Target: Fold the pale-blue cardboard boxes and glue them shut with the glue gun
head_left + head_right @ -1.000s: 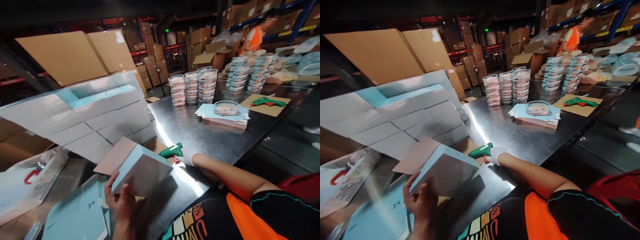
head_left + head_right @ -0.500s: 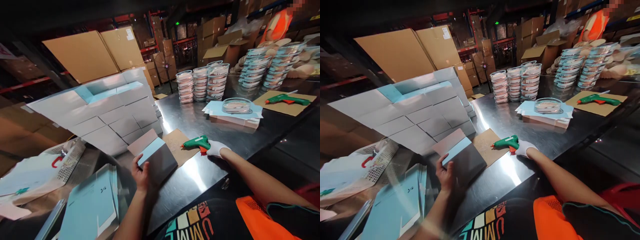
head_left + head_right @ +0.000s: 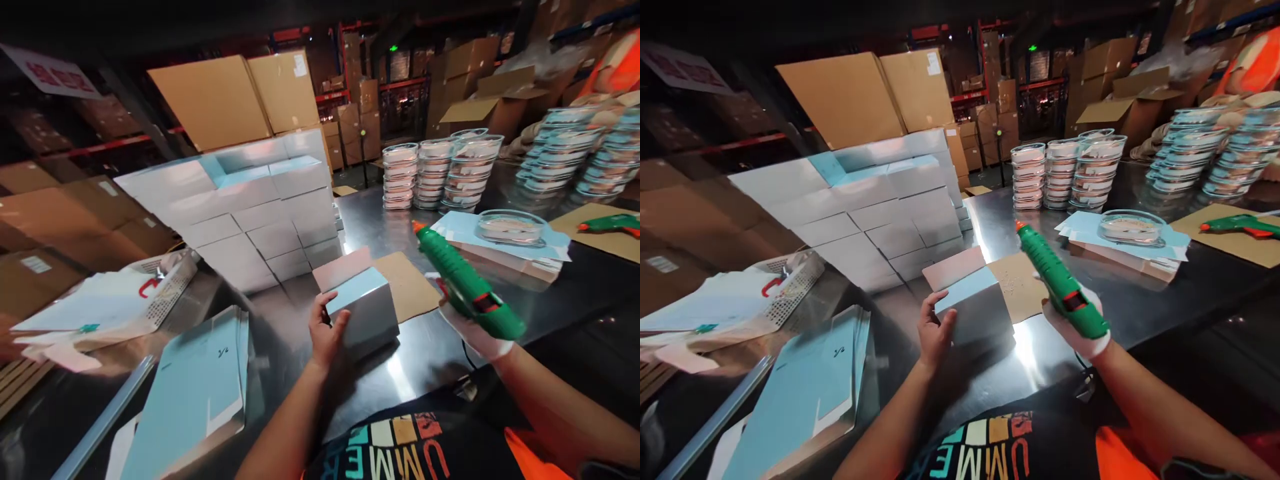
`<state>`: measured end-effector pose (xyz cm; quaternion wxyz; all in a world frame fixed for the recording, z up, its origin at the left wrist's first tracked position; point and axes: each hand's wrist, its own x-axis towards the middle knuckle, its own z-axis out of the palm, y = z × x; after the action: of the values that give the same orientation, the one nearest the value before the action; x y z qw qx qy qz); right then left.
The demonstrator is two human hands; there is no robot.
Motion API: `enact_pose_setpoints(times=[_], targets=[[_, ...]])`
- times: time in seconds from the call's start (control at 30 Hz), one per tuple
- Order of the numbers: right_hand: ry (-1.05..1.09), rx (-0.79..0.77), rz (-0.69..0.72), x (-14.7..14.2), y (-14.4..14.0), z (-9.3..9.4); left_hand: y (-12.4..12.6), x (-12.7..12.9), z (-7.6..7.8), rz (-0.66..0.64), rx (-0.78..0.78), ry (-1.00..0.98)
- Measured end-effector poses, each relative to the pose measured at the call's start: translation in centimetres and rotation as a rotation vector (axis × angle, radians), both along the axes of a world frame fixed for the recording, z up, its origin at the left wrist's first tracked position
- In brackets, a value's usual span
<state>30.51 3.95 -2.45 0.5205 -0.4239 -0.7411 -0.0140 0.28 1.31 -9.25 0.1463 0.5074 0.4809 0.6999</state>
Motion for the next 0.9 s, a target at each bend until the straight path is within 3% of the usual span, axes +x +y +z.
enact_pose_setpoints(times=[0.17,0.4,0.6,0.77,0.9], targets=[[-0.234,-0.163,0.278,-4.3,-2.7,1.0,-0.1,1.4,-0.5,-0.065,0.034,-0.03],[-0.292,-0.103,0.33,-8.4,-1.8,0.7,-1.2,1.9,-0.8,-0.105,0.033,0.008],[-0.151,-0.223,0.297,-5.8,-0.8,0.8,-1.7,1.8,-0.9,-0.093,0.014,0.01],[0.013,-0.127,0.102,-2.6,-0.1,0.5,-1.6,1.7,-1.2,-0.044,0.007,0.0],[-0.049,-0.238,0.206,-2.6,-1.0,0.4,-1.7,1.6,-1.4,-0.02,-0.007,0.026]])
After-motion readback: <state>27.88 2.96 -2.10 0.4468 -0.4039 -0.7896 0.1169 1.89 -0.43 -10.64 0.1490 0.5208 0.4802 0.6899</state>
